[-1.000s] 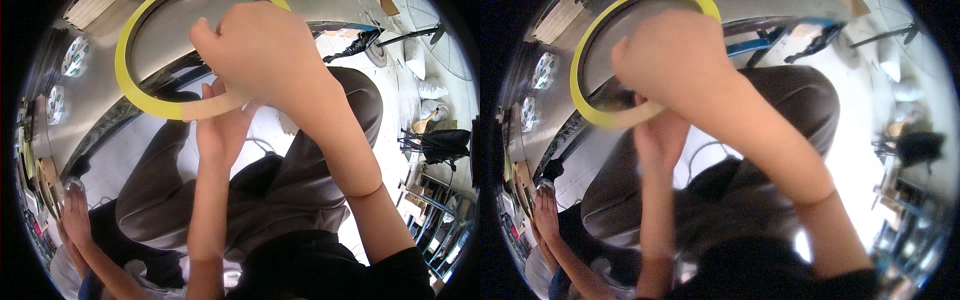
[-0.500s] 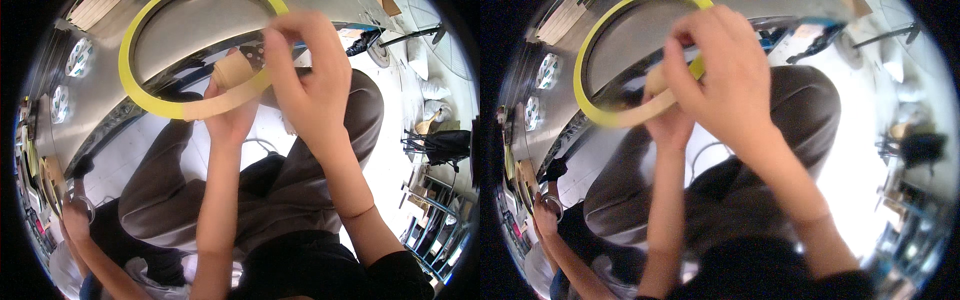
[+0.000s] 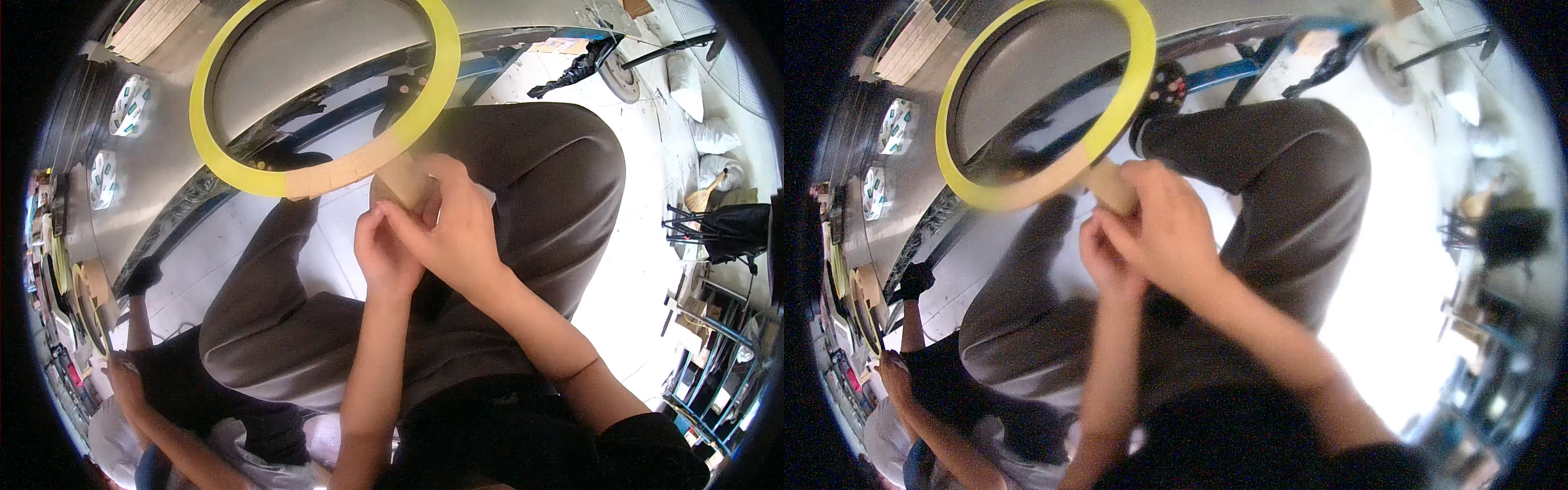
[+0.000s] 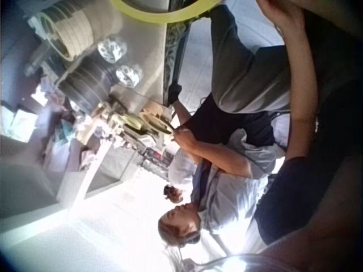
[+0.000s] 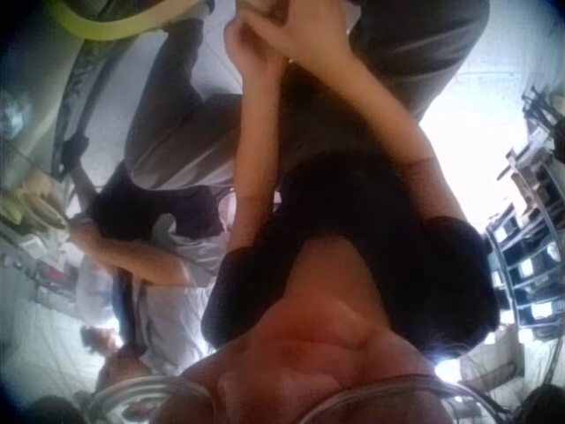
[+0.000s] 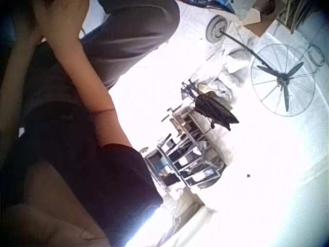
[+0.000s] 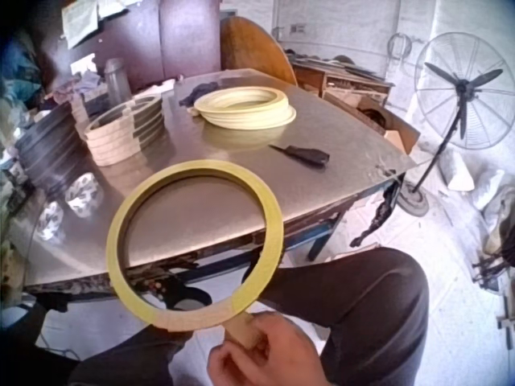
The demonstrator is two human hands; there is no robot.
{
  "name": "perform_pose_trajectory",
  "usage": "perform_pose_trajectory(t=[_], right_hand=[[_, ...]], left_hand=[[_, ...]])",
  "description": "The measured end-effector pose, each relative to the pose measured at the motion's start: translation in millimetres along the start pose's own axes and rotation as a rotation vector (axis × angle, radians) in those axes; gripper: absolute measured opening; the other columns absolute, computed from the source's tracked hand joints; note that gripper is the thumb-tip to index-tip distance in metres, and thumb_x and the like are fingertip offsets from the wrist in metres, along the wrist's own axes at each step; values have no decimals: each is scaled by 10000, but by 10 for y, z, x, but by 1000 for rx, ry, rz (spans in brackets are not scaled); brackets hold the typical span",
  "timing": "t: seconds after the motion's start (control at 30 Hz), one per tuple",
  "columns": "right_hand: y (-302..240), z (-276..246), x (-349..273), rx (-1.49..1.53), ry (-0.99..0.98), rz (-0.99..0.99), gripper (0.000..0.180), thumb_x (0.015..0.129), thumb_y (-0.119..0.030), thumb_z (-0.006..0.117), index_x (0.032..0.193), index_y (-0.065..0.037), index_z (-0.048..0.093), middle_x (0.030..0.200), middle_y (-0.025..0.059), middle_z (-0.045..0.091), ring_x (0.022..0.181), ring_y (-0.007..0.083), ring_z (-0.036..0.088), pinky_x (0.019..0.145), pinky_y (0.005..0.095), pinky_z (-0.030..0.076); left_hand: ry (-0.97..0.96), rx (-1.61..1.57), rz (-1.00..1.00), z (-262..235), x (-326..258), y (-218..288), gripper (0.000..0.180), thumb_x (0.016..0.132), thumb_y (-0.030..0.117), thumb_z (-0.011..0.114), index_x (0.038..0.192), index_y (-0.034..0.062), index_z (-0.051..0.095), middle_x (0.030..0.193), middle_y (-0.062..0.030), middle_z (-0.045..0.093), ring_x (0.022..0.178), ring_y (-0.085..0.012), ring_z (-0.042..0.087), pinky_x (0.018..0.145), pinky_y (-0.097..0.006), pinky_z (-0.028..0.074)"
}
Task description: The recorder is applying tape to sections of circular wooden hoops, using a roll of tape and a small knife to cut it.
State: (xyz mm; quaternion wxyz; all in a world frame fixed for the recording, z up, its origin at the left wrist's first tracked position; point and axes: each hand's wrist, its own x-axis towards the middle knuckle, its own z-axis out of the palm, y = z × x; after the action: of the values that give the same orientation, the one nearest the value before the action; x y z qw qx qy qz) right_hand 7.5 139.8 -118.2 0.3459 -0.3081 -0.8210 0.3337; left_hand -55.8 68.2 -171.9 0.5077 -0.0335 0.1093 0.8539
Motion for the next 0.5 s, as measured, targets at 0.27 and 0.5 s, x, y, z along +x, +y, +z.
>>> perform_pose_trajectory(t=[0.27,0.5], right_hand=[[100,-159,-2,-17,-50,-100,301,825,-199,757,1050,-62,611,990,148,591,831,349,650,697,417,533],[97,-207,-60,-16,-67,-76,311,824,-200,772,1080,-93,631,989,138,591,803,297,680,687,387,546]], left_hand=[[77,1794,889,344,-437,223,156,875,57,647,1018,47,585,1027,-102,582,996,-240,538,925,-395,423],[-253,2480,1210,854,153,597,458,784,91,713,1237,150,673,1101,-36,634,1063,-223,571,1026,-434,403]])
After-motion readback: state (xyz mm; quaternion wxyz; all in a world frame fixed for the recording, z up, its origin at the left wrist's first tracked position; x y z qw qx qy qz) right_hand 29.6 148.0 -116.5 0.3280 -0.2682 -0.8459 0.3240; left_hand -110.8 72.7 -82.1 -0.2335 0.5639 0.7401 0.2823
